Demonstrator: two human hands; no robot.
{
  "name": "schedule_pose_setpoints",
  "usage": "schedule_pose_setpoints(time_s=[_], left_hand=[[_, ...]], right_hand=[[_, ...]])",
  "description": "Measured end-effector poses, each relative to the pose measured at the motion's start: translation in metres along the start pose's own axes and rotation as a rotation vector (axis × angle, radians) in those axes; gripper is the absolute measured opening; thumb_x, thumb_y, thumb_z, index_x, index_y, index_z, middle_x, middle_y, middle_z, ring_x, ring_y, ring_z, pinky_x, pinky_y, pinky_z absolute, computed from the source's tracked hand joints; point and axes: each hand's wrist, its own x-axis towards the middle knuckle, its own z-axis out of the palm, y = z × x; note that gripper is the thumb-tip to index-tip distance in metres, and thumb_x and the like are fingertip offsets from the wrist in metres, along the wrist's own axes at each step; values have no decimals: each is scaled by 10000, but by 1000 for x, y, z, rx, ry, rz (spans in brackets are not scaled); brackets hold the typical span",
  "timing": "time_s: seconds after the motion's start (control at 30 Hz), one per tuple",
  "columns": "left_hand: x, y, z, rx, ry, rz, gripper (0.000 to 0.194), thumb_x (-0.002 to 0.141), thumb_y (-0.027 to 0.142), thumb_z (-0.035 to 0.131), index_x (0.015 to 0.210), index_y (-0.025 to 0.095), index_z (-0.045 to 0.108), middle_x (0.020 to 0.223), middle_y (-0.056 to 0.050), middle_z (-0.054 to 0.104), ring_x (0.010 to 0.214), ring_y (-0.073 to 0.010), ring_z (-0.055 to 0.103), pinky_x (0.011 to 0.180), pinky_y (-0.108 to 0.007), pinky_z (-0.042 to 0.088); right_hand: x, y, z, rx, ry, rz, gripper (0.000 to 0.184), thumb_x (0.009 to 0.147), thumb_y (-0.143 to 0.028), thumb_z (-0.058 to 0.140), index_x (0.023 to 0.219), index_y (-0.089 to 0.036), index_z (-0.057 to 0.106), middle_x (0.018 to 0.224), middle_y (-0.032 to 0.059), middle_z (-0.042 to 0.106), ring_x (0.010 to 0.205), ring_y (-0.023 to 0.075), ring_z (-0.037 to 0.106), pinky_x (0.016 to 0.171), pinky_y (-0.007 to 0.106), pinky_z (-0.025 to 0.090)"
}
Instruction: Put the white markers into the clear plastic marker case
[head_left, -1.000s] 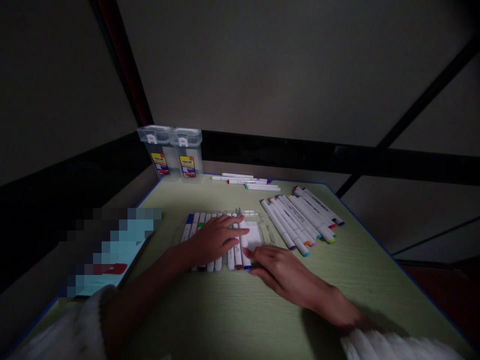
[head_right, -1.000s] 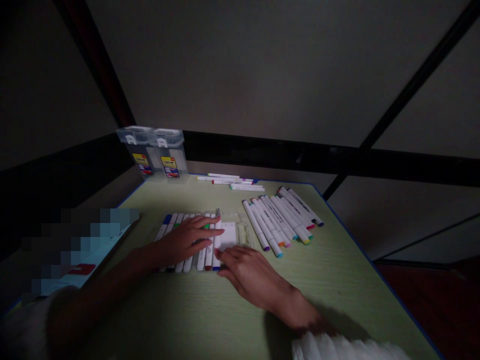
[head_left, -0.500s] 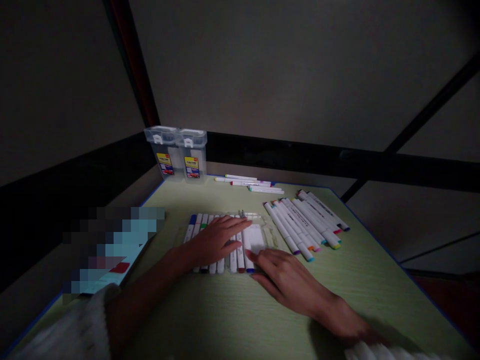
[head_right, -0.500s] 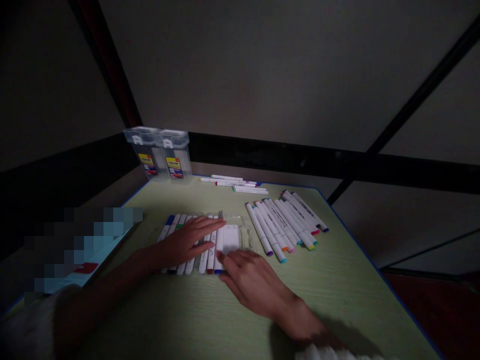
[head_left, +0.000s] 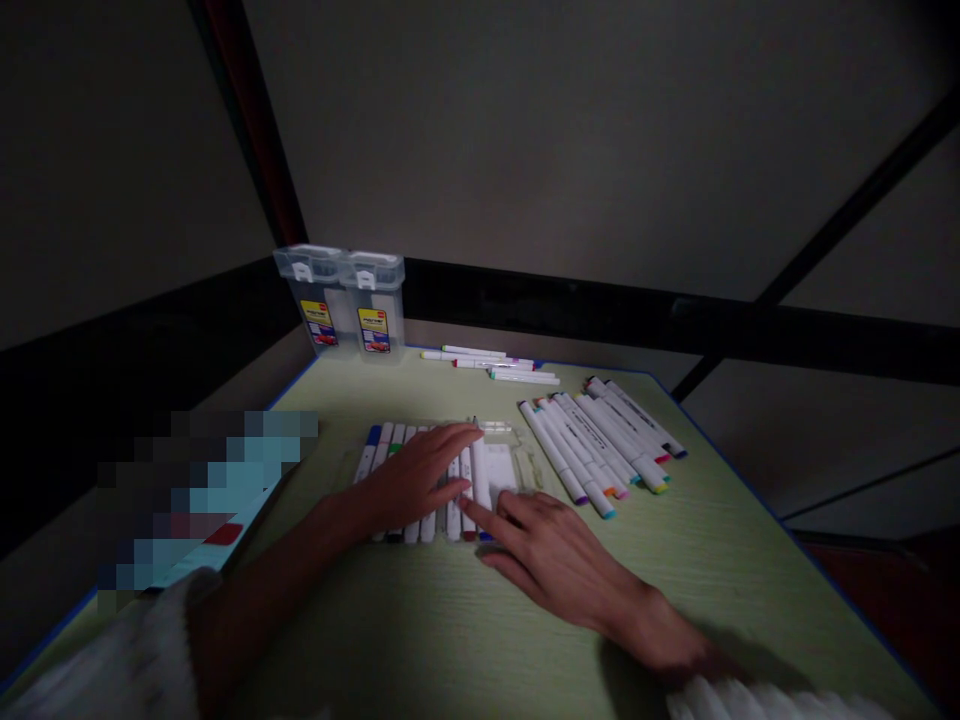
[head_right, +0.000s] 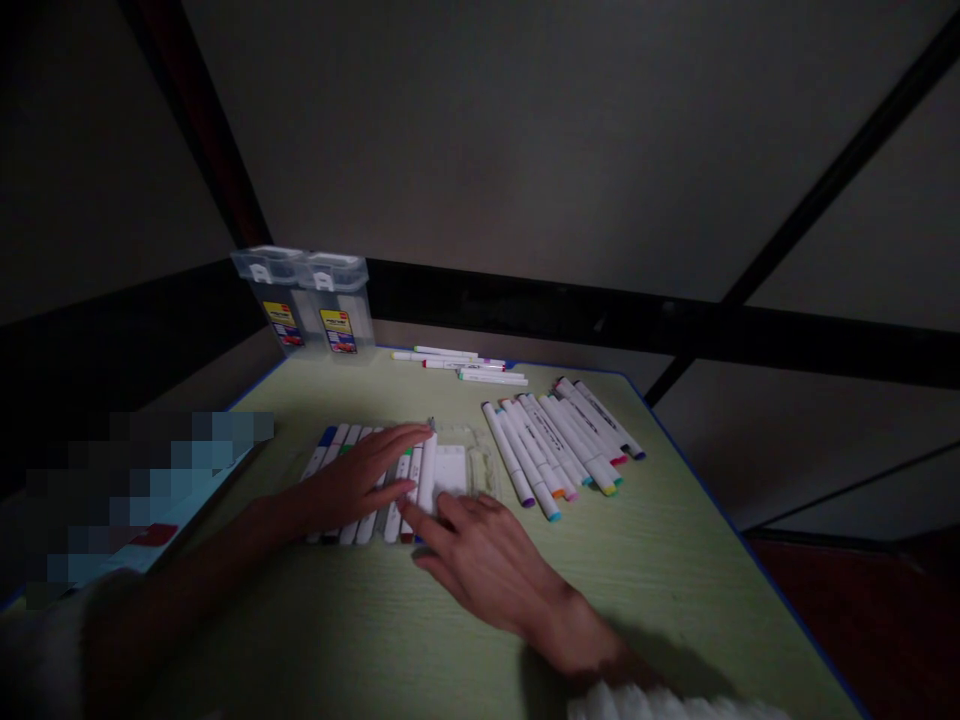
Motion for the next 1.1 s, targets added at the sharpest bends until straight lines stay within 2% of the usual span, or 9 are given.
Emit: schedule_pose_setpoints(time_s=[0.23, 0.47, 0.7, 0.9, 1.03, 1.1], left_hand=[[-1, 0, 2, 19, 16, -5, 516, 835, 273, 421, 1305, 186, 225, 1345, -106, 340, 1236, -209, 313, 1009, -391, 308], [-1, 4, -1, 27, 6, 1, 520, 834, 244, 418, 1311, 204, 214, 1362, -107, 291, 1240, -217, 305, 1003, -391, 322], [0, 7, -2, 40, 8, -2, 487, 833, 238, 421, 1292, 214, 259, 1338, -102, 315, 1217, -224, 336, 977, -388, 349], [0, 4, 0, 48, 2, 6, 461, 839, 253, 413, 1280, 206, 284, 1322, -102, 340, 1184, -223, 372, 974, -392, 348], [0, 3, 0, 54, -6, 15, 440, 849, 265, 395, 1272, 188, 302, 1312, -108, 351, 1191, -219, 359, 983, -384, 336], [0, 2, 0, 50, -1, 19, 434, 849, 264, 393, 1269, 192, 309, 1305, -106, 362, 1188, -217, 363, 980, -382, 338]], right_hand=[[1, 0, 0, 36, 14, 23, 316, 889, -315, 381, 1143, -160, 486, 863, 60, 545, 748, 181, 506, 658, 321, 378], [0, 1, 10, 134, 159, 123, 225, 901, -278, 359, 935, -167, 552, 758, 38, 570, 726, 170, 517, 706, 334, 297], [-1, 3, 11, 179, 267, 184, 217, 883, -225, 346, 905, -152, 548, 722, 37, 572, 703, 171, 523, 712, 328, 277], [-6, 23, -2, -20, 305, 220, 253, 874, -197, 318, 947, -141, 554, 711, 46, 554, 702, 181, 501, 714, 336, 255], [-15, 48, -12, -167, 309, 362, 254, 861, -200, 330, 970, -143, 551, 775, 67, 580, 721, 185, 510, 734, 338, 240], [-19, 60, -16, -241, 248, 416, 252, 851, -206, 345, 994, -149, 543, 796, 69, 594, 739, 193, 522, 744, 343, 231]])
